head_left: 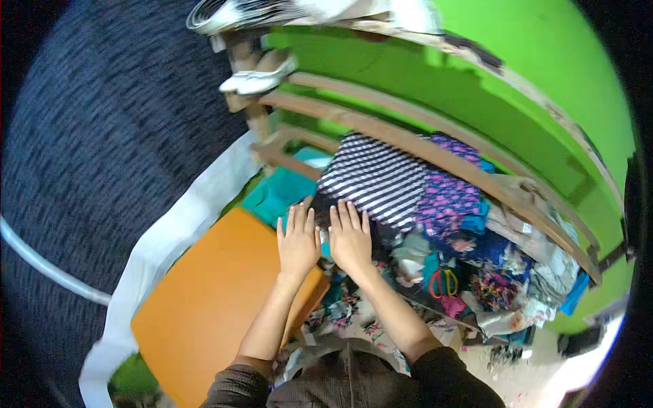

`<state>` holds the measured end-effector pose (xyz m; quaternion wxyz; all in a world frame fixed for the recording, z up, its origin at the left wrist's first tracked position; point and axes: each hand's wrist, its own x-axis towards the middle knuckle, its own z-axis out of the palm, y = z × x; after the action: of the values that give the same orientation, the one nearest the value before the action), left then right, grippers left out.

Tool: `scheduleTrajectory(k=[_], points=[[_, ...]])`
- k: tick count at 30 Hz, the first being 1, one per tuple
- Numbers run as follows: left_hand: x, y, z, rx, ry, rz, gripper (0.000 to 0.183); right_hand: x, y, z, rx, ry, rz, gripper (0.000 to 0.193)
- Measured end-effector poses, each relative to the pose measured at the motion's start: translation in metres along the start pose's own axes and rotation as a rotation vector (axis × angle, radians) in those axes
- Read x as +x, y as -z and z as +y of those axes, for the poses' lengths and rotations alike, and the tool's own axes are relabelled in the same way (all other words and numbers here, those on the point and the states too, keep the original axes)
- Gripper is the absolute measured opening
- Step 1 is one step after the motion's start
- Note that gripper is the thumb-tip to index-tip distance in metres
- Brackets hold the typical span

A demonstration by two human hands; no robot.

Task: Folding various pieces of patterned fabric on a table and placing them on a shelf.

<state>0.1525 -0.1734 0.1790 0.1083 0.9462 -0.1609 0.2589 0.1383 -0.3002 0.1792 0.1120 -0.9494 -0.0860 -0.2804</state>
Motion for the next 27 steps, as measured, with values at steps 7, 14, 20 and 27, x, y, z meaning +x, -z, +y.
scheduleTrajectory(k=[7,14,20,27], points=[[-0.179,0.057,-0.088,0.272,0.498,-0.061,0.048,-0.065,-0.044,-0.141,0.215,0.348,-0.252,0.046],[-0.409,0.169,-0.083,0.498,1.016,-0.069,0.048,-0.211,-0.016,-0.317,0.453,0.876,-0.416,0.046],[-0.583,0.267,-0.008,0.702,1.440,-0.041,0.045,-0.383,0.048,-0.419,0.808,1.295,-0.534,0.043],[-0.666,0.270,0.074,0.764,1.835,0.010,0.047,-0.480,0.083,-0.435,0.855,1.675,-0.617,0.041]])
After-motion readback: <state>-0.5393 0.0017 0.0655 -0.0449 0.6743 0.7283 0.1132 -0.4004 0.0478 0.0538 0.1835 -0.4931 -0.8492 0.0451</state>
